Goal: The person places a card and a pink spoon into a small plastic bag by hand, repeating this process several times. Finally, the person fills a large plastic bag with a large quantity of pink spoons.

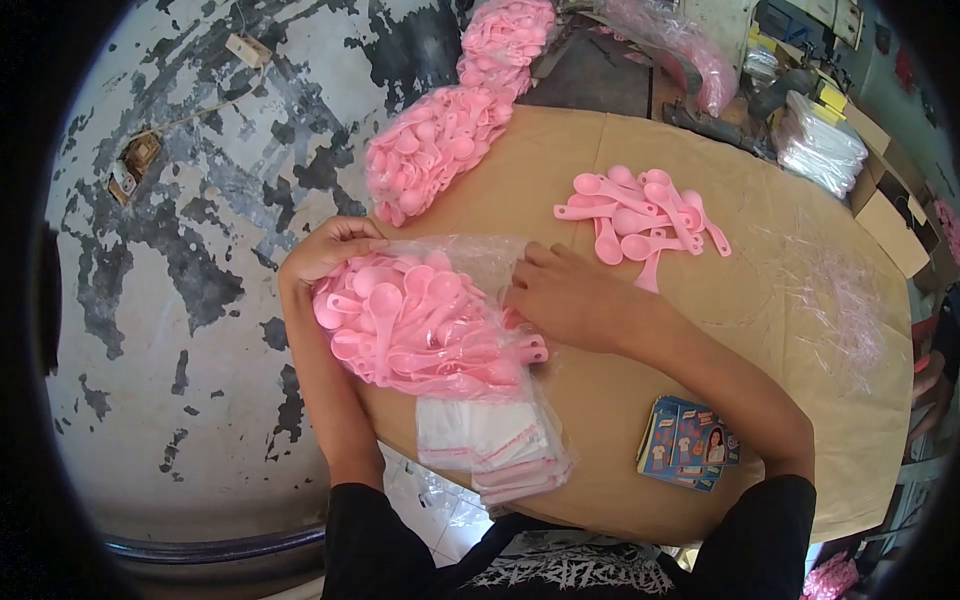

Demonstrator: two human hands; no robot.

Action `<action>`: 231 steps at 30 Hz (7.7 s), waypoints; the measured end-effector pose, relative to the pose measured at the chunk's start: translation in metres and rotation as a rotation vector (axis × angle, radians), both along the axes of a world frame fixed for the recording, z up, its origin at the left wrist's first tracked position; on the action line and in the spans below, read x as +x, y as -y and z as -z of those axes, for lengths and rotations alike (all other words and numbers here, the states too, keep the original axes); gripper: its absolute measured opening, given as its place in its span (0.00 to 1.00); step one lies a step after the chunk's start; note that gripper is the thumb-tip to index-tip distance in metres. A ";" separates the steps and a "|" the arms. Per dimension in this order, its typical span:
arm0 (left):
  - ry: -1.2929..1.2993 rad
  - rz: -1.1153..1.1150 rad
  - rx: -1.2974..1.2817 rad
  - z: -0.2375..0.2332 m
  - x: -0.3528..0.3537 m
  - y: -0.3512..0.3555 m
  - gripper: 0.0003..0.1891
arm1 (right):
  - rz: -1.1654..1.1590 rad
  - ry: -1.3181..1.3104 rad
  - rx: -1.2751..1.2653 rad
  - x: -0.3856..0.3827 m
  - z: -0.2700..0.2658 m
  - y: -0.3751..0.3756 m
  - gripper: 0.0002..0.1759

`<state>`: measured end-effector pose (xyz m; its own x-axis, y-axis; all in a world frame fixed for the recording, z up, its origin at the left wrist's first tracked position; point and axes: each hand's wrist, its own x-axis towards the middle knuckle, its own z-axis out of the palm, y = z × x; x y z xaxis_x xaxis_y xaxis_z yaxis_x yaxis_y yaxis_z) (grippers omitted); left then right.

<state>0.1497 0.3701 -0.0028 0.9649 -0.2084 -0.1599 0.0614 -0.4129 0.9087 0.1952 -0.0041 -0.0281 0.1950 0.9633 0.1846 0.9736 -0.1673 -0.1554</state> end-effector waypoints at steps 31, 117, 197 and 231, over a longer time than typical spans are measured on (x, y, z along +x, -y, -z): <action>-0.018 -0.013 -0.053 0.002 0.001 0.000 0.08 | 0.133 -0.167 -0.109 -0.002 -0.076 0.051 0.13; 0.023 0.056 -0.042 0.001 0.001 0.004 0.08 | -0.085 -0.052 -0.023 -0.041 -0.009 -0.015 0.18; 0.079 0.083 0.034 0.004 0.005 -0.001 0.10 | 0.240 0.005 0.008 -0.047 -0.046 0.030 0.18; 0.070 0.075 0.000 0.009 0.009 -0.001 0.10 | 0.533 -0.016 -0.104 -0.047 -0.088 0.053 0.24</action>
